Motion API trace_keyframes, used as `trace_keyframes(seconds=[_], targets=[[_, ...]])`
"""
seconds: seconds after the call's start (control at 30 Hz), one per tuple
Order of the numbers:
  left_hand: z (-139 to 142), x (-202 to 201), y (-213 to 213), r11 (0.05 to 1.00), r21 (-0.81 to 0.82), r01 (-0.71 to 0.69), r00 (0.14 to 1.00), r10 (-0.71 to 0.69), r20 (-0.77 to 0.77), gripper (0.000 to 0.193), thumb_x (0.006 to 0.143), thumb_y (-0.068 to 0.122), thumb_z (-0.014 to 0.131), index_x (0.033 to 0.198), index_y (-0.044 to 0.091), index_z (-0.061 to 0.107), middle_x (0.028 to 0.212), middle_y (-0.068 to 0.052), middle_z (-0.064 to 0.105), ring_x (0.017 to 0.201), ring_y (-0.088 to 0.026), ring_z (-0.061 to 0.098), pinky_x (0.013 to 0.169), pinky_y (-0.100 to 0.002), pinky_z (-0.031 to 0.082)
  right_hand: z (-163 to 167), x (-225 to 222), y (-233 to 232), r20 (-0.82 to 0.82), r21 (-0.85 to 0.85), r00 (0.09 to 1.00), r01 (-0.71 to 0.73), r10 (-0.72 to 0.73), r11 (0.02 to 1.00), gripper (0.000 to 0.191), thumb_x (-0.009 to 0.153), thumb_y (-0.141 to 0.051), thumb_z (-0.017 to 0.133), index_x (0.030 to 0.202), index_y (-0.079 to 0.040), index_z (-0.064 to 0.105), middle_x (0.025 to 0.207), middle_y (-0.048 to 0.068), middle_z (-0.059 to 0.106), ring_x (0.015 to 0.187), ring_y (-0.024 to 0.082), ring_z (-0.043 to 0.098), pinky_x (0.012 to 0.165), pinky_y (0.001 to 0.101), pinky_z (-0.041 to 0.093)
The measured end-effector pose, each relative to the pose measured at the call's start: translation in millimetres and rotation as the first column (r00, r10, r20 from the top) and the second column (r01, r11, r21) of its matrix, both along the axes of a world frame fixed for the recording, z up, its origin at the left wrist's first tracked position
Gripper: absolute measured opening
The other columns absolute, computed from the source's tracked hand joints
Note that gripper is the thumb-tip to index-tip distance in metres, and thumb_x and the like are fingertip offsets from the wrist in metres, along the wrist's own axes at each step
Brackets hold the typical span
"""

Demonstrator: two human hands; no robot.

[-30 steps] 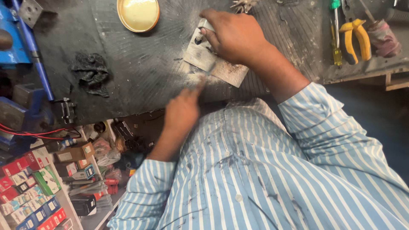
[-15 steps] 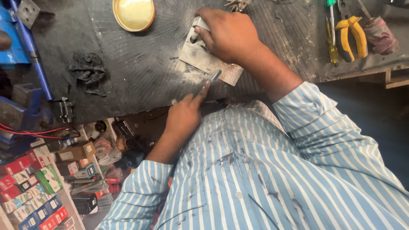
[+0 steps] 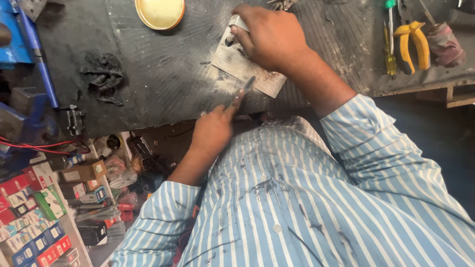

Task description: The person cleans small electric motor components at a workbench. They wipe parts with a dark cloth, use a brush and a screwdriver on a motor housing, wipe the motor armature, and scrape and brush debris off a metal base plate.

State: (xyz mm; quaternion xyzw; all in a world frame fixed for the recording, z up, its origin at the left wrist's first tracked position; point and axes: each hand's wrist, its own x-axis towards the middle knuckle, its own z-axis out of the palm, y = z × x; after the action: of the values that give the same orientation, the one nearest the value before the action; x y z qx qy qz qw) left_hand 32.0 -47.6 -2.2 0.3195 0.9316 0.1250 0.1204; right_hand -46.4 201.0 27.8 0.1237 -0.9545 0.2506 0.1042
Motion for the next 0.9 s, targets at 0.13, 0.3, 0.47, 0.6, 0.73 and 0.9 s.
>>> trace_keyframes(seconds=[0.13, 0.3, 0.47, 0.6, 0.73, 0.9], targets=[[3.7, -19.0, -2.8, 0.993, -0.076, -0.091, 0.995, 0.093, 0.02, 0.068, 0.092, 0.003, 0.053, 0.153, 0.032, 0.05, 0.092, -0.017, 0.071, 0.072, -0.041, 0.07, 0.065, -0.054, 0.057, 3.9, 0.1, -0.2, -0.001, -0.044, 1.0, -0.026, 0.026, 0.999, 0.036, 0.108, -0.036, 0.063, 0.129, -0.007, 0.066, 0.111, 0.016, 0.075, 0.092, 0.037, 0.072, 0.074, 0.0489, 0.055], [-1.9, -8.8, 5.5, 0.993, 0.067, -0.095, 0.987, 0.085, 0.14, 0.047, 0.092, 0.007, 0.059, 0.135, 0.026, 0.062, 0.107, -0.013, 0.076, 0.089, -0.038, 0.073, 0.081, -0.052, 0.058, 11.9, 11.2, 0.5, -0.209, -0.109, 0.978, -0.04, 0.017, 0.993, 0.035, 0.109, -0.035, 0.068, 0.131, -0.007, 0.065, 0.115, 0.017, 0.074, 0.095, 0.035, 0.072, 0.078, 0.0447, 0.057], [13.4, 6.5, 4.8, 0.919, 0.264, -0.293, 0.932, 0.213, 0.294, 0.057, 0.099, 0.006, 0.051, 0.155, 0.021, 0.047, 0.095, -0.012, 0.073, 0.083, -0.03, 0.072, 0.077, -0.046, 0.059, 20.6, 85.2, 5.3, -0.178, -0.295, 0.984, -0.065, 0.012, 0.953, 0.017, 0.103, -0.018, 0.071, 0.11, -0.002, 0.075, 0.094, 0.016, 0.073, 0.082, 0.028, 0.068, 0.073, 0.0418, 0.05], [29.5, 21.3, 17.2, 0.673, 0.51, -0.535, 0.81, 0.236, 0.537, 0.032, 0.11, 0.013, 0.048, 0.141, 0.008, 0.041, 0.093, -0.009, 0.074, 0.087, -0.021, 0.075, 0.082, -0.045, 0.059, 8.7, 133.7, -0.9, 0.562, -0.64, 0.802, 0.268, 0.202, 0.72, 0.033, 0.104, -0.031, 0.058, 0.111, -0.004, 0.075, 0.098, 0.009, 0.078, 0.089, 0.015, 0.074, 0.081, 0.0294, 0.06], [34.0, 32.7, 36.2, 0.682, 0.531, -0.502, 0.811, 0.159, 0.563, 0.023, 0.108, 0.017, 0.056, 0.125, 0.006, 0.044, 0.099, -0.015, 0.073, 0.089, -0.029, 0.076, 0.075, -0.045, 0.06, -11.9, 132.5, -17.9, 0.582, -0.766, 0.723, 0.335, 0.371, 0.549, 0.038, 0.107, -0.03, 0.053, 0.124, 0.0, 0.07, 0.104, 0.01, 0.077, 0.095, 0.015, 0.074, 0.087, 0.0293, 0.06], [41.9, 11.3, 22.9, 0.84, 0.509, -0.189, 0.92, -0.03, 0.391, 0.037, 0.097, 0.026, 0.07, 0.125, 0.005, 0.058, 0.103, -0.015, 0.076, 0.088, -0.032, 0.074, 0.072, -0.042, 0.058, -22.5, 123.8, -29.0, 0.646, -0.762, 0.695, 0.567, 0.315, 0.313, 0.037, 0.109, -0.028, 0.055, 0.116, 0.005, 0.071, 0.101, 0.011, 0.076, 0.089, 0.015, 0.073, 0.081, 0.0299, 0.062]])
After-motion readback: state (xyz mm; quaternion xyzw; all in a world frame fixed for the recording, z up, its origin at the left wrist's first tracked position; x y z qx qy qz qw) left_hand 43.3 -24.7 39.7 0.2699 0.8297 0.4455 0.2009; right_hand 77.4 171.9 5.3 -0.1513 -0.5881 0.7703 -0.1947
